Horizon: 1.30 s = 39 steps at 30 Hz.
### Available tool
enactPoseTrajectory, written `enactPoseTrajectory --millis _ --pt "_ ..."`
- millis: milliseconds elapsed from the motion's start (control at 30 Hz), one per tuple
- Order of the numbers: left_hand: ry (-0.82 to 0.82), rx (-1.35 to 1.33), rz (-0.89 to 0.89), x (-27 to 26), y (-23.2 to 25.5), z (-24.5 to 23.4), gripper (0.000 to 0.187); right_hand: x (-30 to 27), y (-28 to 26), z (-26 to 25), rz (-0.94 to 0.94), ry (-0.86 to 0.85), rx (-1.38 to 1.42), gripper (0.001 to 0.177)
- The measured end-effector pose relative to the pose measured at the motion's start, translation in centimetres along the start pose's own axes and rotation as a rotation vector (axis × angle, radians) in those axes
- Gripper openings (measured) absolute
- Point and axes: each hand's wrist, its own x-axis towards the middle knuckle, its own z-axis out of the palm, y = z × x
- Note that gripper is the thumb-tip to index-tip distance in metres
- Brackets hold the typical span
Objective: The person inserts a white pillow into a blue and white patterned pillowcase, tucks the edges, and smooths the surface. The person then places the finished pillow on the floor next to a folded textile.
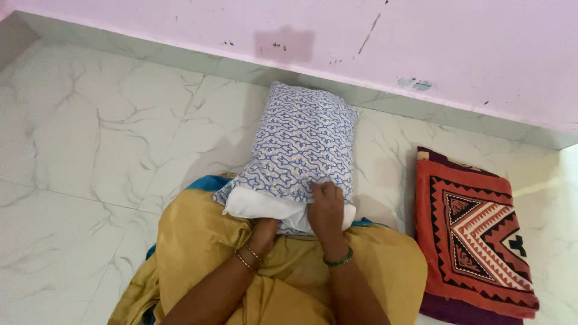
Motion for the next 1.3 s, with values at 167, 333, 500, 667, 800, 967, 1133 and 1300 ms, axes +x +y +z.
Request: enactPoseTrajectory --millis 167,333,500,667,800,967,1133,1300 --pt "-0.188 0.232 -0.015 -0.3 -0.5 1.2 0.029 -2.2 8.4 1.2 0.202 0.129 0.242 0.05" --pt "-0.229 0.822 0.445 -4.4 2.0 3.6 0.027 -5.0 10.6 4.8 0.359 0.046 0.723 0.041" --pt "-0.158 0.966 0.76 -4.0 4.0 3.7 0.042 -7.0 6.2 2.5 0.329 -0.51 0.465 0.035" --pt "-0.151 0.939 0.756 -3.2 2.7 3.9 0.036 -5.0 5.5 -1.9 0.254 -0.466 0.405 0.038" --pt "0.14 0.906 1.045 -2.9 4.9 4.4 0.031 -5.3 7.6 -2.3 0.176 -0.188 0.238 0.034" --pt "0.252 1.136 0.996 0.8 6.9 3.9 0.03 -6.5 12.8 -1.0 0.198 -0.053 0.058 0.021" --pt "0.078 1.035 0.839 3.1 4.5 3.2 0.017 -8.1 16.0 2.0 0.616 -0.007 0.571 0.013" --pt "0.099 0.992 0.736 2.8 3.3 1.7 0.01 -10.7 9.6 2.3 0.43 0.011 0.561 0.013"
